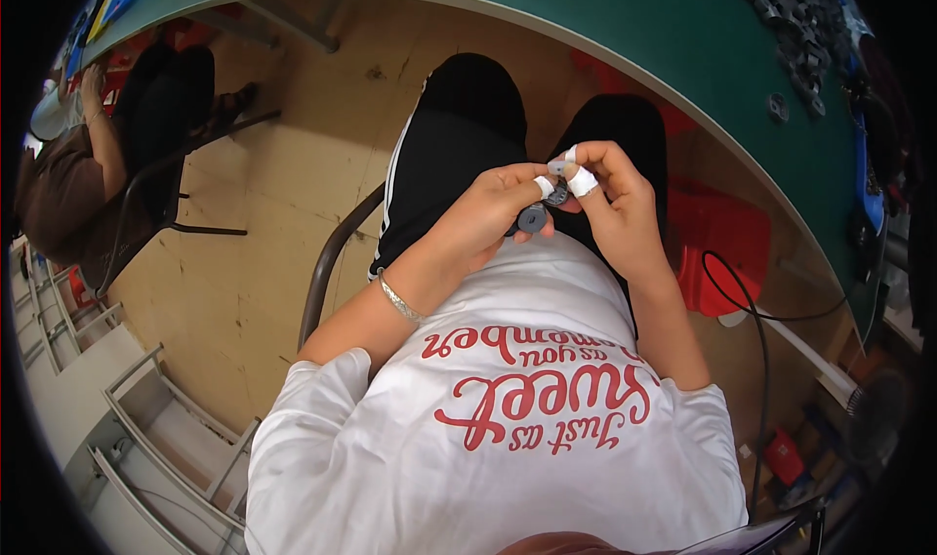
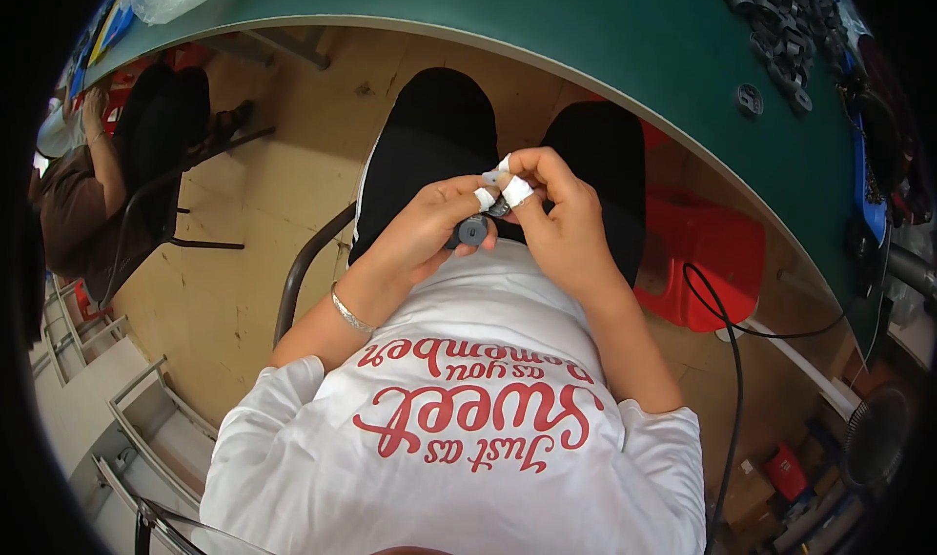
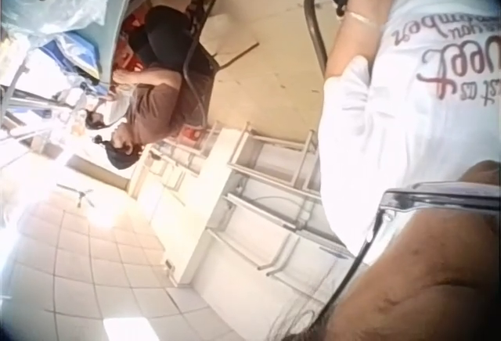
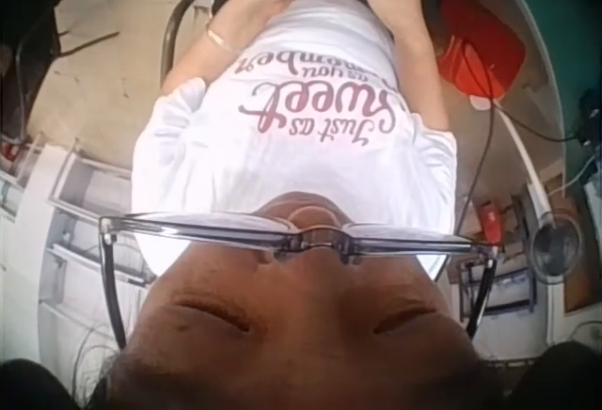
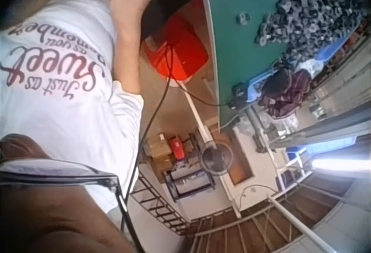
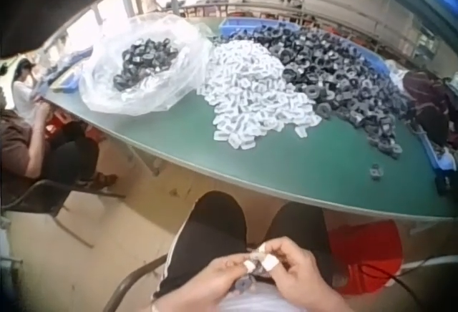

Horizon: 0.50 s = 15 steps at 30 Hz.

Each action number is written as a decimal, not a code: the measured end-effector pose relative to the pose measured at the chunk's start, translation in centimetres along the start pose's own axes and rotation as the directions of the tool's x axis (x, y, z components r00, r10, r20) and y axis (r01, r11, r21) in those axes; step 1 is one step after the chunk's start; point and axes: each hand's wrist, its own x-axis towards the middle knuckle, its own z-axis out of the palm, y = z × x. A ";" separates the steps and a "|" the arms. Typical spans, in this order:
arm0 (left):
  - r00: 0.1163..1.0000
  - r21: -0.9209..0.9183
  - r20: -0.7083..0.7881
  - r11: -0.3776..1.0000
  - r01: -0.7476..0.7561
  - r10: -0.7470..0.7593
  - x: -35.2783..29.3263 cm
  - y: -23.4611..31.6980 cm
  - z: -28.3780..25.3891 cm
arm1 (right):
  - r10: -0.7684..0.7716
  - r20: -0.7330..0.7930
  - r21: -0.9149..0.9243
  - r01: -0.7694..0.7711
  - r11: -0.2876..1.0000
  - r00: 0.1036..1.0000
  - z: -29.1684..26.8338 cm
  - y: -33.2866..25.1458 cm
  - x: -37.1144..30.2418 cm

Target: The person assembles small components by picking up plastic parts from the table and fitting them together by hand.

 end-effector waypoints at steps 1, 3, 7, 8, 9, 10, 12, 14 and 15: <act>1.000 0.018 0.008 1.000 0.011 -0.011 0.0 0.0 0.2 | 0.002 0.001 0.000 -0.002 1.000 1.000 -0.1 0.1 0.0; 1.000 0.034 0.017 0.999 0.023 -0.024 0.0 -0.2 0.3 | 0.073 0.136 -0.064 -0.065 0.996 0.988 -0.6 0.2 0.1; 0.998 0.076 0.054 0.996 0.036 -0.040 0.0 -0.6 -0.3 | -0.201 0.105 -0.322 0.225 0.920 0.974 0.3 2.5 -0.6; 0.993 0.000 0.105 0.999 0.051 -0.050 0.0 -0.7 -0.6 | -0.253 0.089 -0.334 0.268 0.904 0.963 0.4 2.9 -0.7; 0.993 -0.002 0.105 0.999 0.052 -0.051 0.0 -0.8 -0.5 | -0.250 0.090 -0.334 0.266 0.904 0.964 0.5 3.0 -0.8; 0.995 -0.033 0.091 0.999 0.036 -0.033 -0.1 -0.8 -0.4 | -0.221 0.011 -0.333 0.212 0.919 0.975 0.6 3.0 -1.0; 0.997 -0.064 0.079 0.998 0.022 -0.017 -0.1 -1.1 -0.2 | -0.188 -0.070 -0.329 0.155 0.932 0.980 1.1 3.0 -1.0; 0.999 -0.093 0.000 0.994 -0.050 0.050 0.2 -1.7 -0.2 | -0.200 -0.165 -0.182 0.169 0.969 0.966 1.5 3.2 -0.8; 0.999 -0.095 0.000 0.994 -0.050 0.050 0.2 -1.7 -0.2 | -0.199 -0.165 -0.183 0.168 0.969 0.966 1.5 3.4 -0.7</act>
